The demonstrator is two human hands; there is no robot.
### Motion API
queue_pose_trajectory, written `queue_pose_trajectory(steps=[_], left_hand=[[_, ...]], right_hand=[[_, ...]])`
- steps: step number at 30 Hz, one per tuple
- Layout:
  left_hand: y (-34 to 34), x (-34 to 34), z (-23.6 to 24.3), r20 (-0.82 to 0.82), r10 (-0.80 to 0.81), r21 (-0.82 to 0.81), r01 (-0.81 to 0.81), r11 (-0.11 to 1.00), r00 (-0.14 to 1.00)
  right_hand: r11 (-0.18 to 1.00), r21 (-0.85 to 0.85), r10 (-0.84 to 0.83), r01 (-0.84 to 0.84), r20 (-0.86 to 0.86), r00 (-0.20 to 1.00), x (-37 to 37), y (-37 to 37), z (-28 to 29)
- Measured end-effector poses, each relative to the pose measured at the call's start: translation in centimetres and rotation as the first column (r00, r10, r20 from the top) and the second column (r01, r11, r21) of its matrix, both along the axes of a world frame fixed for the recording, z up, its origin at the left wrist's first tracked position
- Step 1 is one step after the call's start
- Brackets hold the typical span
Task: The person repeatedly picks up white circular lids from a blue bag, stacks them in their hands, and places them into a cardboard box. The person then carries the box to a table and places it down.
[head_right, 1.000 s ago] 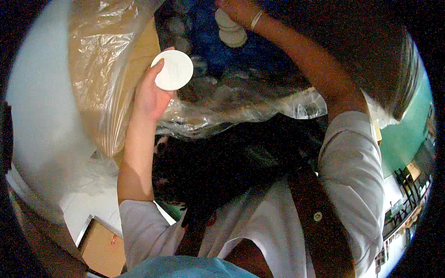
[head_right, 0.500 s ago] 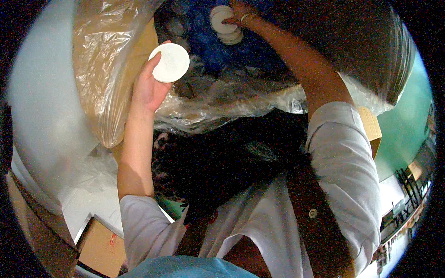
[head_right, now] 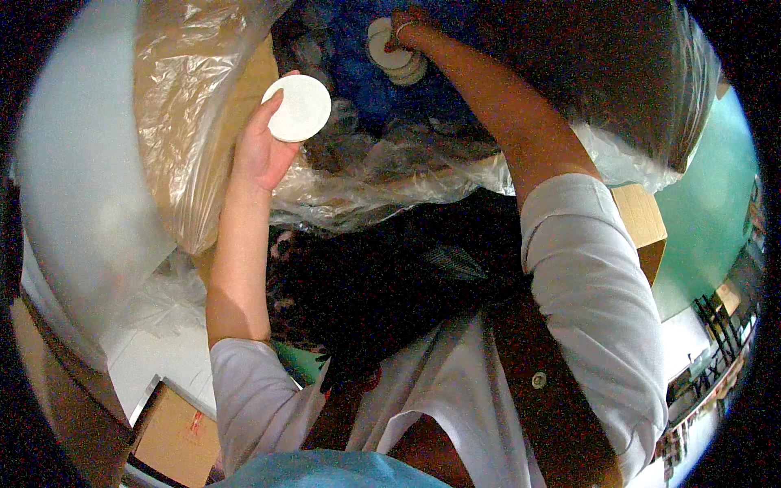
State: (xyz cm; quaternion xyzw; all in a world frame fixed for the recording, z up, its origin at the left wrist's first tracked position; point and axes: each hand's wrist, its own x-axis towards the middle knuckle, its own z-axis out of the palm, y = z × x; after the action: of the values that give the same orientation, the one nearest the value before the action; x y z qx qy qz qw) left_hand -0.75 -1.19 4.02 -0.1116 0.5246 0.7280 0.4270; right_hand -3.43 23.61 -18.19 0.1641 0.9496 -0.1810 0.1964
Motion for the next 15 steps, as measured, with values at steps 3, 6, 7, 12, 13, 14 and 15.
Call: queue_pose_trajectory(steps=[3, 6, 7, 12, 13, 14, 15], left_hand=[[1.7, -0.6, -0.3, 0.008, -0.063, 0.041, 0.063, 0.997, 0.998], [0.1, -0.3, -0.6, 0.001, -0.023, 0.004, 0.023, 1.000, 1.000], [-0.6, 0.0, -0.2, -0.008, 0.007, -0.009, -0.007, 1.000, 1.000], [0.1, -0.2, -0.4, -0.052, 0.048, -0.044, -0.050, 0.998, 0.998], [0.1, -0.3, -0.6, -0.077, 0.061, -0.061, -0.066, 0.996, 0.995], [0.1, -0.5, -0.8, -0.103, 0.075, -0.077, -0.083, 0.994, 0.992], [-0.1, -0.5, -1.2, -0.118, 0.095, -0.081, -0.105, 0.991, 0.988]], right_hand=[[0.998, -0.041, -0.062, 0.055, -0.218, 0.974, 0.4, 2.4, -4.9], [0.896, -0.435, -0.158, 0.088, -0.127, 0.979, 0.5, 1.8, -2.5], [0.801, -0.586, -0.157, 0.118, -0.016, 0.987, 0.9, 1.2, 0.4], [0.957, -0.272, -0.091, 0.098, 0.039, 0.995, 4.4, 0.9, 0.8], [0.986, -0.151, -0.065, 0.065, 0.002, 0.998, 4.8, 0.3, 0.7], [0.999, -0.027, -0.035, 0.034, -0.031, 0.999, 5.0, -0.2, 0.6], [1.000, -0.013, -0.016, 0.016, -0.027, 1.000, 5.2, -0.8, 1.0]])
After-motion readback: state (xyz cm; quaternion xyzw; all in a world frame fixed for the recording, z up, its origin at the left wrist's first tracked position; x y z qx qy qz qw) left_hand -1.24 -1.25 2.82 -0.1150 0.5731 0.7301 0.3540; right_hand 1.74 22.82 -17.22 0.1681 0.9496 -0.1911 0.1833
